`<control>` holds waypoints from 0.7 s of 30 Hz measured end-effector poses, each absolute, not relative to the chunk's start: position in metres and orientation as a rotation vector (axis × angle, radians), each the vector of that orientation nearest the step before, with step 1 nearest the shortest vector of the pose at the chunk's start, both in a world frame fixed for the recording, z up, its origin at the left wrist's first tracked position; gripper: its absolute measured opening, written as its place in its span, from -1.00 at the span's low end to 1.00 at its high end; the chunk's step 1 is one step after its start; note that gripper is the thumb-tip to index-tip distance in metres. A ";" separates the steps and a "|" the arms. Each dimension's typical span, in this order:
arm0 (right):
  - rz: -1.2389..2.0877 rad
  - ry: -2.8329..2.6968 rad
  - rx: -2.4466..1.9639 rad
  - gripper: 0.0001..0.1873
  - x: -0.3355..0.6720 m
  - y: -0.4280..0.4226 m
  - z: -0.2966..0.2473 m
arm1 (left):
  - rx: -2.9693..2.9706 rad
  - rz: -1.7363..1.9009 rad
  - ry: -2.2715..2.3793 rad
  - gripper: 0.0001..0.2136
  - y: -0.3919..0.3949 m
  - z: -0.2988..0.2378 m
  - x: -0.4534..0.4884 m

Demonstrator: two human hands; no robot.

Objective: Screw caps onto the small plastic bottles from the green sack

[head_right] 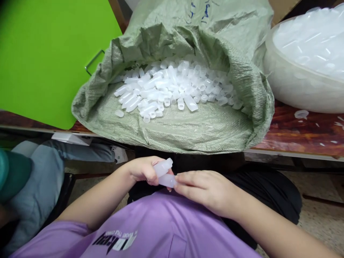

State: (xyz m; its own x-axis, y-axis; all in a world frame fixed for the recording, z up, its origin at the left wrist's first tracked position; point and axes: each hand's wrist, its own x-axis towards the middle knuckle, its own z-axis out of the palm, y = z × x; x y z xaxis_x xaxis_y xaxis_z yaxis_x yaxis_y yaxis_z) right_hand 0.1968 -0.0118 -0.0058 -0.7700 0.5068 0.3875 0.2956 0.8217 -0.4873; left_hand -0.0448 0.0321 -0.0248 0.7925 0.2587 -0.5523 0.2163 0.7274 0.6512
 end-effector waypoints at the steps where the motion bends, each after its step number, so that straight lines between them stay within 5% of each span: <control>1: 0.660 -2.451 -0.696 -0.71 0.195 -0.013 -0.009 | 0.787 0.016 0.693 -0.66 0.033 -0.027 -0.043; 4: 1.123 -2.180 -1.151 -0.81 0.188 -0.019 -0.024 | 0.898 0.067 0.824 -0.68 0.032 -0.028 -0.038; 7: 1.512 -1.808 -1.530 -0.63 0.182 -0.026 -0.042 | 1.030 0.144 0.918 -0.72 0.031 -0.026 -0.032; 13: 1.034 -2.074 -1.457 -0.59 0.189 -0.031 -0.061 | 1.110 0.191 1.088 -0.84 0.029 -0.027 -0.023; 18: 1.287 -1.995 -1.493 -0.58 0.190 -0.031 -0.063 | 1.115 0.196 1.047 -0.85 0.027 -0.029 -0.019; 21: 1.103 -2.022 -1.455 -0.61 0.187 -0.030 -0.066 | 1.104 0.222 1.064 -0.85 0.026 -0.029 -0.018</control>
State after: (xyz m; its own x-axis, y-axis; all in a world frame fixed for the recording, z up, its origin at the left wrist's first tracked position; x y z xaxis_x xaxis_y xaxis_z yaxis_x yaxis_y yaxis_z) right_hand 0.1870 -0.0303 -0.0656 -0.3685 0.9227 -0.1131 0.5947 0.1404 -0.7916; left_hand -0.0176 0.0260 -0.0293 0.5186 0.6222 -0.5865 0.3352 0.4831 0.8089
